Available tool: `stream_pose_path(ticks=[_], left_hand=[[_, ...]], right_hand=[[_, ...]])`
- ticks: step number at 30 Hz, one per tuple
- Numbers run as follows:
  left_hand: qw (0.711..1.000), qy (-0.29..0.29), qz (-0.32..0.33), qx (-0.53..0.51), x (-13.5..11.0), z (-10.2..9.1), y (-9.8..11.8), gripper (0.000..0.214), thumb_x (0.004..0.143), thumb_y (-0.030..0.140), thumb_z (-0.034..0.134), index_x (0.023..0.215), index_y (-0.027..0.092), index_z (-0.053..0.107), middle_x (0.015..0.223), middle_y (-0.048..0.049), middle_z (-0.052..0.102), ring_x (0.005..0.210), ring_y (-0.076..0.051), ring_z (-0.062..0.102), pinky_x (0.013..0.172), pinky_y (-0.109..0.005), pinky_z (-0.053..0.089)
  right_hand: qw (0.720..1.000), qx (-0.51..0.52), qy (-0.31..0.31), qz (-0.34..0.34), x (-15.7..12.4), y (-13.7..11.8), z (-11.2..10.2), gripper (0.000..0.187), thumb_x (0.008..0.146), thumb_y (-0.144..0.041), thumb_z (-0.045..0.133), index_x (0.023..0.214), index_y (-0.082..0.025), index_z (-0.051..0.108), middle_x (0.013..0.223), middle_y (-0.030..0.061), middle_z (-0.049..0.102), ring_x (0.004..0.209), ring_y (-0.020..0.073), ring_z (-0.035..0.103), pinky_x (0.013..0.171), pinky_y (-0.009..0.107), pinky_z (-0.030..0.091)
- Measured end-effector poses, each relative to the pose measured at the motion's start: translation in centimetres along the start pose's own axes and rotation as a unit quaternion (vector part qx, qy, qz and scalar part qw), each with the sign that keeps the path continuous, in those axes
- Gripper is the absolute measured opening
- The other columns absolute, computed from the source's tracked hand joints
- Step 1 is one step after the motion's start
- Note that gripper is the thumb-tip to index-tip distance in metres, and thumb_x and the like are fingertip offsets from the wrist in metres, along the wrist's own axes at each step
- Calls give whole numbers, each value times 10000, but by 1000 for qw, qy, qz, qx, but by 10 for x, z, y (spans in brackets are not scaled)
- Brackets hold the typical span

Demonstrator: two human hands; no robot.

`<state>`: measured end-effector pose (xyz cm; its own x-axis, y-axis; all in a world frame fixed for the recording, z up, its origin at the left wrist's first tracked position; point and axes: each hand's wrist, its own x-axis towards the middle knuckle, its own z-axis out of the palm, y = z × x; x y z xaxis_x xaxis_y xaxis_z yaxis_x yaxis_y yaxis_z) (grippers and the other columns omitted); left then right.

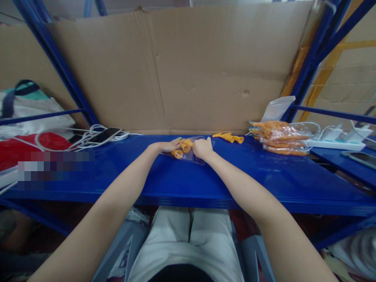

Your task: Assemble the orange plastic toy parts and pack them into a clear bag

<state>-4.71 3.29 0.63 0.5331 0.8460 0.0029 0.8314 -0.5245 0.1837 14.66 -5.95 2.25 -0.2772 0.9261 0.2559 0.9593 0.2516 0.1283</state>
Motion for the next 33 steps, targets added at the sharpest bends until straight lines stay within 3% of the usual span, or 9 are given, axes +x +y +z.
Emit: stream_pose_path(ticks=[5,13,19,26,33], left_hand=[[999,-25,-17,-23,-7,-4,14,612,899,431,347,1456,179,376,1549,-92,308,1442,-217,253,1162,-359,207],[997,50,-20,-46,-8,-4,25,539,927,306,289,1420,131,420,1514,-97,368,1410,-171,325,1155,-307,227],[992,85,43,-77,-8,-7,36,470,923,311,369,1336,163,537,1437,-57,490,1358,-162,416,1147,-294,251],[984,119,64,-117,-7,-6,49,446,953,355,347,1244,152,619,1336,-54,594,1252,-184,534,1086,-296,355],[973,158,102,-137,-15,-12,62,428,923,398,440,1179,139,665,1276,-70,641,1222,-221,557,1078,-341,381]], right_hand=[[1000,-9,-2,-9,0,1,0,364,935,-239,382,1040,-106,705,1070,198,702,1064,290,636,910,395,344],[1000,-9,-8,1,2,2,0,346,929,-218,400,1064,-105,698,1053,201,708,1077,279,640,931,382,378],[1000,1,-13,-14,0,4,-4,333,912,-187,419,1085,-113,694,1098,189,698,1090,280,634,870,343,443],[998,21,19,-56,4,10,-1,345,905,-114,407,1105,-129,687,1157,154,683,1071,233,639,843,272,453],[993,39,-92,-56,0,21,-25,251,898,-264,527,1010,-166,729,1019,111,730,951,224,674,749,255,470]])
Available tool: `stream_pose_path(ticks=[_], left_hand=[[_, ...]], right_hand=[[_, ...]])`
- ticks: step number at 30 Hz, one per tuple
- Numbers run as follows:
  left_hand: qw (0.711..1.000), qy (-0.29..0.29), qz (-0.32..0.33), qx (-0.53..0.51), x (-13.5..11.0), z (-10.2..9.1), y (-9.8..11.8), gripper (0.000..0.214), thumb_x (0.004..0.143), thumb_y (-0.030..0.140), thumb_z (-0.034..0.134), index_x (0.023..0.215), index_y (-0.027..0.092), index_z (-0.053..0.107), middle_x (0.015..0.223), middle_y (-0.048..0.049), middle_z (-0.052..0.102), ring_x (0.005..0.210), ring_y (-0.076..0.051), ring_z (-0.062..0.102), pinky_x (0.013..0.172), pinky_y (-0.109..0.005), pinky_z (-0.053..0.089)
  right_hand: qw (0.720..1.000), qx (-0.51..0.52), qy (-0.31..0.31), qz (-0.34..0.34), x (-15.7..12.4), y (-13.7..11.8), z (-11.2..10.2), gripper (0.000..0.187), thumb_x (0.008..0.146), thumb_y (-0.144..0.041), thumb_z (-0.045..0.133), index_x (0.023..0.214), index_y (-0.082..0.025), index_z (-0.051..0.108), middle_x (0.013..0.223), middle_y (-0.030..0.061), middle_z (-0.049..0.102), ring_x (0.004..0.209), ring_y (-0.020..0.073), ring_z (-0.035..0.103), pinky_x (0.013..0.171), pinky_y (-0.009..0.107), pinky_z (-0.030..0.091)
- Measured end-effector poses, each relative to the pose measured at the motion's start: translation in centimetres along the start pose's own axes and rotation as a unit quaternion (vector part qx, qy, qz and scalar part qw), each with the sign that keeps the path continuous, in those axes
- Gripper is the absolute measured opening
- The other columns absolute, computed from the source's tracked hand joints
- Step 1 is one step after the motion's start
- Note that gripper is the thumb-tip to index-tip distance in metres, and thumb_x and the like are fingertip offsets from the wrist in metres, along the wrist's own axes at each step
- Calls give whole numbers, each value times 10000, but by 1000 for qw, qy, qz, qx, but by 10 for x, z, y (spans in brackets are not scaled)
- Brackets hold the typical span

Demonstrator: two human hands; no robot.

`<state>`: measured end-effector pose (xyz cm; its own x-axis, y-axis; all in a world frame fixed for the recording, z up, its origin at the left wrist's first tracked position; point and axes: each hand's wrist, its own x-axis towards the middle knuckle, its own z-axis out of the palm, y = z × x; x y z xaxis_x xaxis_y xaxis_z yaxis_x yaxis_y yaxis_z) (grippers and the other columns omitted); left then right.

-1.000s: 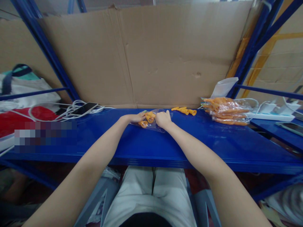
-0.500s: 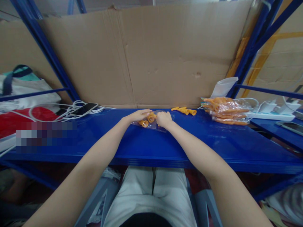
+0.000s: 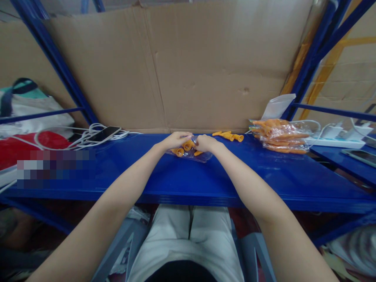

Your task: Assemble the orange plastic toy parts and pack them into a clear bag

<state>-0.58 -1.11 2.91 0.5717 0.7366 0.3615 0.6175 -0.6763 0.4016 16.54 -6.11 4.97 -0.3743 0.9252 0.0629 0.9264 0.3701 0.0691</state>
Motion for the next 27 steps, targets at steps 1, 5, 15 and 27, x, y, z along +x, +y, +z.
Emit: stream_pose_path(ticks=[1,5,15,27], left_hand=[[1000,7,8,4,0,-1,3,425,920,405,447,1167,142,672,1274,-72,642,1224,-223,557,1081,-351,379],[998,13,45,40,-2,-3,20,392,895,407,497,1142,169,688,1271,-67,645,1236,-224,549,1089,-368,377],[991,-16,70,116,-7,-1,43,560,808,450,581,1268,131,592,1322,-102,605,1239,-248,542,1056,-337,407],[973,60,-42,220,-10,12,48,396,816,456,556,1078,160,551,1141,-120,627,1064,-266,600,887,-368,480]], right_hand=[[1000,14,-26,-2,-2,2,-3,241,888,-290,556,995,-165,732,989,102,735,909,216,680,729,249,471],[988,71,-138,7,-7,10,-8,310,832,-405,646,1004,-157,719,883,74,734,741,172,673,646,231,475],[990,77,-113,28,0,8,5,281,859,-293,529,989,-96,682,863,126,716,600,153,628,538,242,471],[965,255,-63,24,10,21,22,304,816,-182,603,1115,-131,584,547,-44,532,414,84,486,407,181,414]])
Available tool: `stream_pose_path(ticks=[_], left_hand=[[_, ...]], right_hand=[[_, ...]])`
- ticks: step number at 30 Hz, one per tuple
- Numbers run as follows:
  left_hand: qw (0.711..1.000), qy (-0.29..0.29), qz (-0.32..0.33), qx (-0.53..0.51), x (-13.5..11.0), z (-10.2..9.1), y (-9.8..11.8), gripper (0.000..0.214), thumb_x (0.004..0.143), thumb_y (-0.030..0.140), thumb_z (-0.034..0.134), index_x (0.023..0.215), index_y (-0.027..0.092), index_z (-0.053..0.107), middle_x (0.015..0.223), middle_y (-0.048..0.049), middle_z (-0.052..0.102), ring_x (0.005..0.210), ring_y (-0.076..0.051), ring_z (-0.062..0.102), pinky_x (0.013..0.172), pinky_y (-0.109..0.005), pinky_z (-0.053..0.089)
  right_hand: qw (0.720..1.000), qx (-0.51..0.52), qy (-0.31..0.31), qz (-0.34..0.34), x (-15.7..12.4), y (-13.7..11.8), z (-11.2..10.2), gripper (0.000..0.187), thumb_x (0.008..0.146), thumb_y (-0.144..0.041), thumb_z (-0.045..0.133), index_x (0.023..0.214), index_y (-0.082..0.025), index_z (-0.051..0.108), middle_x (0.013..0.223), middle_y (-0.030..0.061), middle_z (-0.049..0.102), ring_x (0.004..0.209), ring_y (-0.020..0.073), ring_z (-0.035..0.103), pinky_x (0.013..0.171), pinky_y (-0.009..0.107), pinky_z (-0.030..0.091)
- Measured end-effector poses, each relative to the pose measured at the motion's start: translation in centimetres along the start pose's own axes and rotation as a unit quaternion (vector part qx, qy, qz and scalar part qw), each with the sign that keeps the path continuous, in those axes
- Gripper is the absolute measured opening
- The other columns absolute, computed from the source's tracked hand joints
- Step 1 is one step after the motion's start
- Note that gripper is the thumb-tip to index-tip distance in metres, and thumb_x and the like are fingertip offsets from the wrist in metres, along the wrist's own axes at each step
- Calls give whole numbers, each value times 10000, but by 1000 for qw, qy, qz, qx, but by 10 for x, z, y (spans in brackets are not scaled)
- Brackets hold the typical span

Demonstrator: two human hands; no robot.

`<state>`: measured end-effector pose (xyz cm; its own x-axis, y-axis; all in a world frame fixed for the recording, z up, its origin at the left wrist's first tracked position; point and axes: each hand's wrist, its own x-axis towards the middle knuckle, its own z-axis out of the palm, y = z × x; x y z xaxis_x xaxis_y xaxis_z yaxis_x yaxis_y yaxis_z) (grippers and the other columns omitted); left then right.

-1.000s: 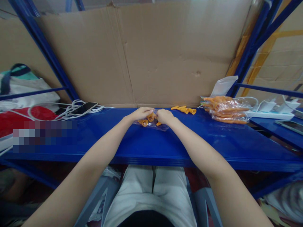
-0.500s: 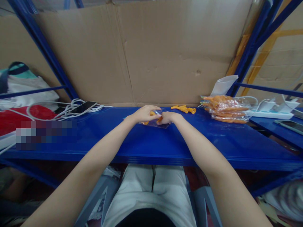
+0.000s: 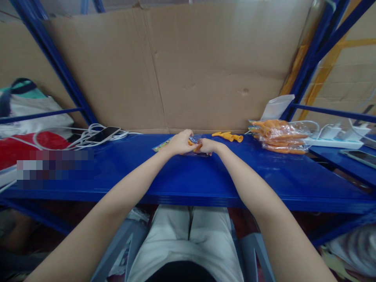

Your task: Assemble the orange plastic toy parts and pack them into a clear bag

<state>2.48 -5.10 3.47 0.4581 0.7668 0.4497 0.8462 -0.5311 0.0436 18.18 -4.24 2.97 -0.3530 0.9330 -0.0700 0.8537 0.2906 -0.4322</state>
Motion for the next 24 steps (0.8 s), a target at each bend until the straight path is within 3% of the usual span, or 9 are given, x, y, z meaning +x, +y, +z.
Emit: stream_pose_path(ticks=[8,13,19,24], left_hand=[[998,-7,-54,38,-3,7,26,446,810,453,551,1138,154,507,1219,-151,555,1157,-311,525,906,-430,446],[997,-13,-68,47,-5,9,34,502,806,460,547,1192,140,510,1263,-170,526,1187,-329,492,931,-451,424],[997,-38,-45,59,-6,7,34,300,842,303,482,1058,161,635,1211,-139,547,1152,-307,514,933,-486,433],[998,-33,-10,48,-6,6,31,310,836,204,446,1060,185,659,1172,-117,565,1132,-286,526,920,-486,450]], right_hand=[[994,100,21,28,1,6,2,431,772,24,516,1176,-114,577,425,-96,416,360,70,428,374,157,368],[983,180,32,24,5,15,3,313,754,-24,569,1043,-135,615,442,-86,449,366,62,433,384,157,377],[965,256,29,59,9,17,3,269,801,-52,542,1049,-147,590,444,-73,464,359,81,463,413,181,430],[943,319,45,85,10,12,6,271,825,-24,472,1052,-152,546,486,-51,506,394,93,513,461,199,487]])
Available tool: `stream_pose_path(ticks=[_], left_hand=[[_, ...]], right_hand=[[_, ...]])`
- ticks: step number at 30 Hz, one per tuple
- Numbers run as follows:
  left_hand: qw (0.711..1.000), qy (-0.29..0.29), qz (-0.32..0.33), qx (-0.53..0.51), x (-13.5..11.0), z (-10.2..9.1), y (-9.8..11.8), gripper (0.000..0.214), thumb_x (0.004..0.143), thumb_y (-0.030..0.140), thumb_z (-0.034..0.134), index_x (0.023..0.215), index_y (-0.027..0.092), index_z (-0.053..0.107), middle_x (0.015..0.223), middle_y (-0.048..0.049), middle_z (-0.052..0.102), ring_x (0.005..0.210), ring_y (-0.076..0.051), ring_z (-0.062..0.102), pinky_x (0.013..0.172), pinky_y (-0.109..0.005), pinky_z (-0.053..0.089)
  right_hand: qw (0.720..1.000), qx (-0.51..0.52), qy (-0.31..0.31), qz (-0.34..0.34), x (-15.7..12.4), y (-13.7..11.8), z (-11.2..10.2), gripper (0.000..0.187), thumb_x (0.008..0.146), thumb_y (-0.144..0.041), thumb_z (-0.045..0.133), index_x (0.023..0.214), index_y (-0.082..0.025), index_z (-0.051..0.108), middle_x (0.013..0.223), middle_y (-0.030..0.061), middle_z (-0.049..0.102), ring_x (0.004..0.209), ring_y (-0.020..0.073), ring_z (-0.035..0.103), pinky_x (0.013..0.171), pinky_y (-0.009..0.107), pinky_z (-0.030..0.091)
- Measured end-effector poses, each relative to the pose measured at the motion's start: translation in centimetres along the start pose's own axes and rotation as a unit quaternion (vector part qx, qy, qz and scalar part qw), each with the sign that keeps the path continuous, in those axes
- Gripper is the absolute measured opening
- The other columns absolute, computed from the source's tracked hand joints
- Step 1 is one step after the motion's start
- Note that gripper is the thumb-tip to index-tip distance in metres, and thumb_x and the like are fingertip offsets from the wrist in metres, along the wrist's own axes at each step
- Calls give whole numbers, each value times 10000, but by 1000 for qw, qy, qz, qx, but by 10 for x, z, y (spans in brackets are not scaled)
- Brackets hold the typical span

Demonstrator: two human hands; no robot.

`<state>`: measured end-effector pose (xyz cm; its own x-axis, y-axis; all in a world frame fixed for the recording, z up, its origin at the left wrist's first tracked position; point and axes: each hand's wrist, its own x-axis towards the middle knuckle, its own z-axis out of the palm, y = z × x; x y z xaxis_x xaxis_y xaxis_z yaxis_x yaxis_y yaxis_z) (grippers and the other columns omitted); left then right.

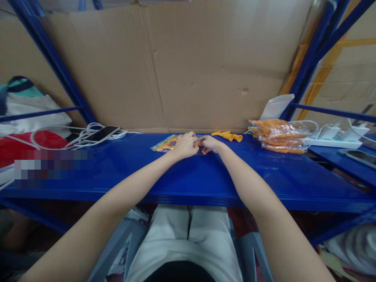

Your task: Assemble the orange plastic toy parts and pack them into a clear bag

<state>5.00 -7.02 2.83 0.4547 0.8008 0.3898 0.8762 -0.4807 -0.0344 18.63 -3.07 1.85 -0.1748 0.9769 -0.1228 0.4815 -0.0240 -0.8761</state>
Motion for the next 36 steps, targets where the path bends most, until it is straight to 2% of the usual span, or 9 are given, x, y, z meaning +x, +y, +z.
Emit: stream_pose_path(ticks=[3,6,10,13,25,36], left_hand=[[1000,0,-1,-5,-1,-2,0,300,841,200,449,1060,192,655,1172,-112,569,1130,-279,526,924,-476,452],[1000,2,1,-8,-1,-2,0,278,848,204,452,1041,193,651,1172,-111,571,1126,-279,528,922,-472,453],[1000,3,12,-6,0,-2,-1,251,835,195,455,989,175,653,1152,-116,580,1121,-280,531,915,-468,458],[1000,3,12,-3,0,-2,-1,239,821,188,463,964,171,654,1140,-116,586,1110,-273,538,910,-452,462],[1000,6,0,-9,4,-3,-5,210,809,183,473,913,171,654,1084,-112,615,1066,-265,575,884,-400,474],[1000,15,16,-14,4,-2,-7,215,790,145,464,896,160,650,1055,-108,627,1041,-243,585,886,-366,474]], right_hand=[[1000,10,16,-10,-1,0,2,211,822,-35,478,983,-159,535,511,-44,518,430,102,543,474,210,501],[999,-17,24,-34,-3,-1,2,178,777,-27,504,882,-166,540,484,-61,489,419,90,510,441,187,464],[995,-79,-31,-58,-5,-2,2,185,700,15,481,679,-160,539,410,-63,463,356,64,422,380,162,358],[991,-103,-48,-68,-8,-4,2,202,671,20,468,604,-156,538,383,-57,468,338,59,412,374,164,334],[988,-136,-11,-69,-12,-8,9,240,709,4,440,553,-161,518,335,-53,454,304,65,409,367,169,347],[983,-161,-19,-91,-11,-9,12,251,708,42,411,602,-169,499,341,-78,433,298,62,405,347,168,303]])
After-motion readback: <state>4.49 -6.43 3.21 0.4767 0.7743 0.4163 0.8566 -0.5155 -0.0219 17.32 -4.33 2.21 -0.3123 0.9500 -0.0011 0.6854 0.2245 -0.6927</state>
